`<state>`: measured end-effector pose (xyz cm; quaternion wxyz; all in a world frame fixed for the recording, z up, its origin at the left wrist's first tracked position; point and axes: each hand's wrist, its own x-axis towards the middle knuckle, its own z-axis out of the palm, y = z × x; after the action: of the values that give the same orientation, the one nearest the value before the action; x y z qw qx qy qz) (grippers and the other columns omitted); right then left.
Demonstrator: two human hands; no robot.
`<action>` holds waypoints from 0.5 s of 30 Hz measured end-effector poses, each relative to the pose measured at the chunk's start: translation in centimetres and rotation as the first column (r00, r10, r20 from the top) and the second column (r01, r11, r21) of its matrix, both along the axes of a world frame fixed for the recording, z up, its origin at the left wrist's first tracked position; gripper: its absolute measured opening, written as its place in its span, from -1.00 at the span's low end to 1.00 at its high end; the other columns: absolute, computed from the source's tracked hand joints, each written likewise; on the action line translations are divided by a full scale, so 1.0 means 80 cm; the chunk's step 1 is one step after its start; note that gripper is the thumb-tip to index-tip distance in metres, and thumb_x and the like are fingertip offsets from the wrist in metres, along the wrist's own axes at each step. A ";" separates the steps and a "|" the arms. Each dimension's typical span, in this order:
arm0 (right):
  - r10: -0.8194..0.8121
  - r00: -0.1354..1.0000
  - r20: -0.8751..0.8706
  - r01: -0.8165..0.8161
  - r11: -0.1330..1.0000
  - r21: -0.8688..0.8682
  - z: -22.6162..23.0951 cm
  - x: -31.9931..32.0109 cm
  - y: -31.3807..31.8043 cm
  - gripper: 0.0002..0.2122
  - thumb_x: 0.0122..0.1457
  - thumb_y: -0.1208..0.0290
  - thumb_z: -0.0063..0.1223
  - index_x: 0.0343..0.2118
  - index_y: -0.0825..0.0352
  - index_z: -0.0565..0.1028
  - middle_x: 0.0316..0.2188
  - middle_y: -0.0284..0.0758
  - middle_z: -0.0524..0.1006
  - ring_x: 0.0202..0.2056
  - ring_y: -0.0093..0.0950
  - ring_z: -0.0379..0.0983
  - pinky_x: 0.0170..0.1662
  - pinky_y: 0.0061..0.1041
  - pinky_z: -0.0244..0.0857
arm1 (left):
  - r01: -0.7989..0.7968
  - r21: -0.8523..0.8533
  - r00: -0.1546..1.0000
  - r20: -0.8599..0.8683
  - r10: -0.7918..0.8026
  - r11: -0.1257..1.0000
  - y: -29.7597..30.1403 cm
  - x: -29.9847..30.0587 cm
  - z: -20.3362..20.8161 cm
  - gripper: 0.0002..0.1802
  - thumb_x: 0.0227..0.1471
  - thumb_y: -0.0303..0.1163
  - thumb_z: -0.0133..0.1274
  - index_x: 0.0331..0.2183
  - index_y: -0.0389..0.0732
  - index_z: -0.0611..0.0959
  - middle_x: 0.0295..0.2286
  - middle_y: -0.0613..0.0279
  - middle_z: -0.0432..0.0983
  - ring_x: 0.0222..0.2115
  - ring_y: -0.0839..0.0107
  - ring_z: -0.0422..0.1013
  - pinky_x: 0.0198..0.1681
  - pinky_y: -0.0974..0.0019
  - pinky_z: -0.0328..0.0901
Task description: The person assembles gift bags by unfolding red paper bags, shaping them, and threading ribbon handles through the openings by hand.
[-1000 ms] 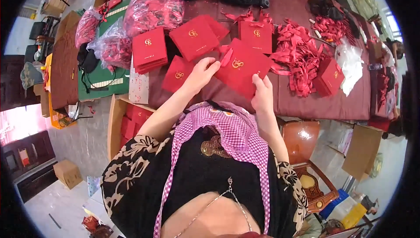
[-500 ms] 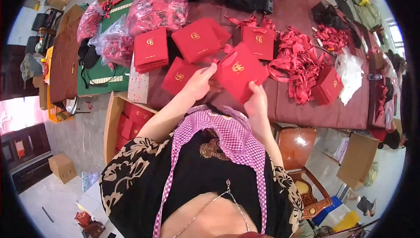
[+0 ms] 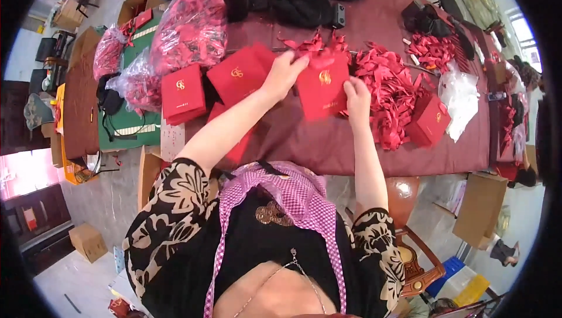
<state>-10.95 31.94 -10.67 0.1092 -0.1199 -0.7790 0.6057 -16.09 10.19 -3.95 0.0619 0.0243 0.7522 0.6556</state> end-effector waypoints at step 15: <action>-0.221 0.975 -0.016 0.179 0.745 0.642 -0.126 -0.087 -0.001 -0.73 0.00 0.46 0.10 -0.21 0.40 0.43 -0.34 -0.02 0.43 -0.25 -0.02 0.35 -0.18 -0.14 0.26 | 0.122 -0.899 0.914 -0.063 -0.400 0.421 0.080 -0.079 -0.169 0.06 -0.12 0.17 0.08 0.23 -0.12 -0.03 0.23 -0.14 -0.40 0.23 -0.22 -0.35 0.19 -0.27 -0.26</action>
<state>-17.93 31.90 -20.77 0.1837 -0.1769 -0.9240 0.2849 -22.44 16.58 -17.44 0.0652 0.1948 0.9679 0.1451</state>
